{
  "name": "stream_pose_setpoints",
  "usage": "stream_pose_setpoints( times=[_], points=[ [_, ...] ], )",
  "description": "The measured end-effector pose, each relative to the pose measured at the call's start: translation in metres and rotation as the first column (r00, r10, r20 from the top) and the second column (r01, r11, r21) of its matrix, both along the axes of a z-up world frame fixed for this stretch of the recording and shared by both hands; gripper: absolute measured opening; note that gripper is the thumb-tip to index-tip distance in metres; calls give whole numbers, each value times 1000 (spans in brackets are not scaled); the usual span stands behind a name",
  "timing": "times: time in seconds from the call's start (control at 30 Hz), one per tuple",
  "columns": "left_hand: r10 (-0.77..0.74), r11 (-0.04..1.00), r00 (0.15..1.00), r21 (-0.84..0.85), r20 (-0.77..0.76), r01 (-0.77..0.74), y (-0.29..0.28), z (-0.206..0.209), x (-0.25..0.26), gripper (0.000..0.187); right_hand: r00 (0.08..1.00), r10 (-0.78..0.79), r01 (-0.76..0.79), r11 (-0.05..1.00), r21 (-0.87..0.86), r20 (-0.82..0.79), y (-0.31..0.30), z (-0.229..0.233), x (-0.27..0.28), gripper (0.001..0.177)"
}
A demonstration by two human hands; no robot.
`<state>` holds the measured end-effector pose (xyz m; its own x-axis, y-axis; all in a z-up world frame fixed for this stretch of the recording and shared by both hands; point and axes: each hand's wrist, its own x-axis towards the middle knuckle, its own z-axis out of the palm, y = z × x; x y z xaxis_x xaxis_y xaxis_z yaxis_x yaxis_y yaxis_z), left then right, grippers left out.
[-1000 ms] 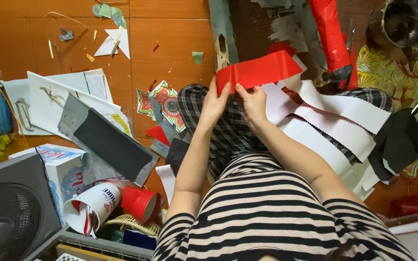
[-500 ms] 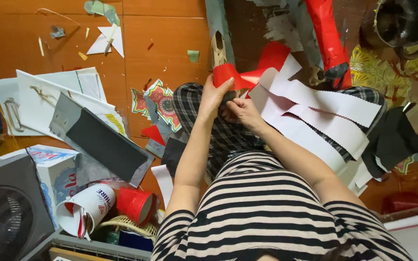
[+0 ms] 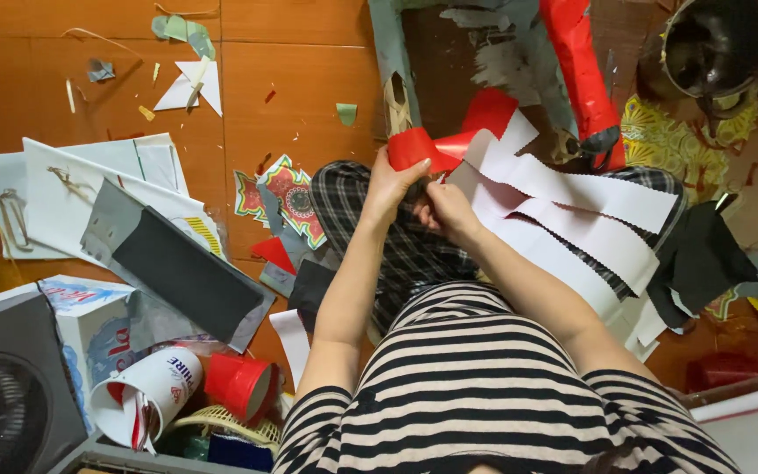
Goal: Applying red decorative tape to the legs of a giraffe-shaped craft object
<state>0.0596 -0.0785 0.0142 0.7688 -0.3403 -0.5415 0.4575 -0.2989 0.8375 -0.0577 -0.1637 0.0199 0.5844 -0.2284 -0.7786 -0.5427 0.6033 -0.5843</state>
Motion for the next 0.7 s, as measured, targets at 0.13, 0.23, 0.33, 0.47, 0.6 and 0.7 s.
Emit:
stream_pose_setpoints(
  times=[0.13, 0.23, 0.33, 0.47, 0.6, 0.7],
  points=[
    [14, 1000, 1000, 5, 4, -14, -3, -7, -2, 90, 983, 181, -175, 962, -209, 11, -17, 46, -10, 50],
    [18, 1000, 1000, -2, 4, -18, -5, -5, -2, 93, 978, 95, 37, 800, -599, 187, -12, 83, 6, 42],
    [23, 1000, 999, 7, -38, -22, -3, -13, -5, 98, 785, 253, 307, 632, -711, 565, 7, 59, 36, 69],
    [-45, 995, 998, -89, 32, 47, 10, -23, -8, 88, 907, 249, 102, 653, -750, 340, 24, 50, 57, 79],
    [-39, 975, 998, -221, -44, 28, 8, 23, -6, 80, 960, 257, -126, 749, -651, 110, 13, 53, 72, 89],
    [-37, 951, 994, -308, -106, 3, 8, 56, -5, 82, 944, 322, -288, 689, -665, -75, -7, 38, 88, 92]
  ],
)
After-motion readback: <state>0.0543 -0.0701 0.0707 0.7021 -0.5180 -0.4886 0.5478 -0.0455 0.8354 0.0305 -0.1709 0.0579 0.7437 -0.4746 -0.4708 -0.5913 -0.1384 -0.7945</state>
